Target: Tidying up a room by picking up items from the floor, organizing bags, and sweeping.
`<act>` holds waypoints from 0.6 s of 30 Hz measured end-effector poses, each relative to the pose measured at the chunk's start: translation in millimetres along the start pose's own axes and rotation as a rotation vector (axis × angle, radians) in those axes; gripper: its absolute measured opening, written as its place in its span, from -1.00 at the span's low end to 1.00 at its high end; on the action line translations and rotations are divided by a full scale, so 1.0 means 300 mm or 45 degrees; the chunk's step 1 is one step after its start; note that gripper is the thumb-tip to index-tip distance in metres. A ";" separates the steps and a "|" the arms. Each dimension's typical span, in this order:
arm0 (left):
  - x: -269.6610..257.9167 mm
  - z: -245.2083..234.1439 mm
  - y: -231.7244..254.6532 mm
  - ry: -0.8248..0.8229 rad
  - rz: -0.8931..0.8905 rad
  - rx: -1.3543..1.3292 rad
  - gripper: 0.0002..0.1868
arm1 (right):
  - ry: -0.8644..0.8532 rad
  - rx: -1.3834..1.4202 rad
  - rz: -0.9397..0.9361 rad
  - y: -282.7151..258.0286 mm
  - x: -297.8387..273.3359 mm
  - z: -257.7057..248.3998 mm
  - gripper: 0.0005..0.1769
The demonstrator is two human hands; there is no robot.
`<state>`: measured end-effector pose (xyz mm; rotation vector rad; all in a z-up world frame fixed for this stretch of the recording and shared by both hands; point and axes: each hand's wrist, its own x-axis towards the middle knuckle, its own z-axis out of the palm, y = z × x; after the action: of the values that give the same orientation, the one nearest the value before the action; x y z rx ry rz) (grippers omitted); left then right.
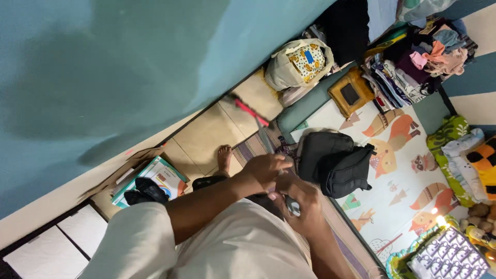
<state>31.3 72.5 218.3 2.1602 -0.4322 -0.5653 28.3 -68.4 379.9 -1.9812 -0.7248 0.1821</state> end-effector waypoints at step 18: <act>0.206 0.383 -0.312 0.377 -0.028 -0.065 -0.34 | -0.255 0.139 0.153 0.590 -0.130 0.046 -0.86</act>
<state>32.0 23.3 65.5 2.1575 -0.2295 -0.2581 63.9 -140.3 216.7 -1.9202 -0.7070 0.4880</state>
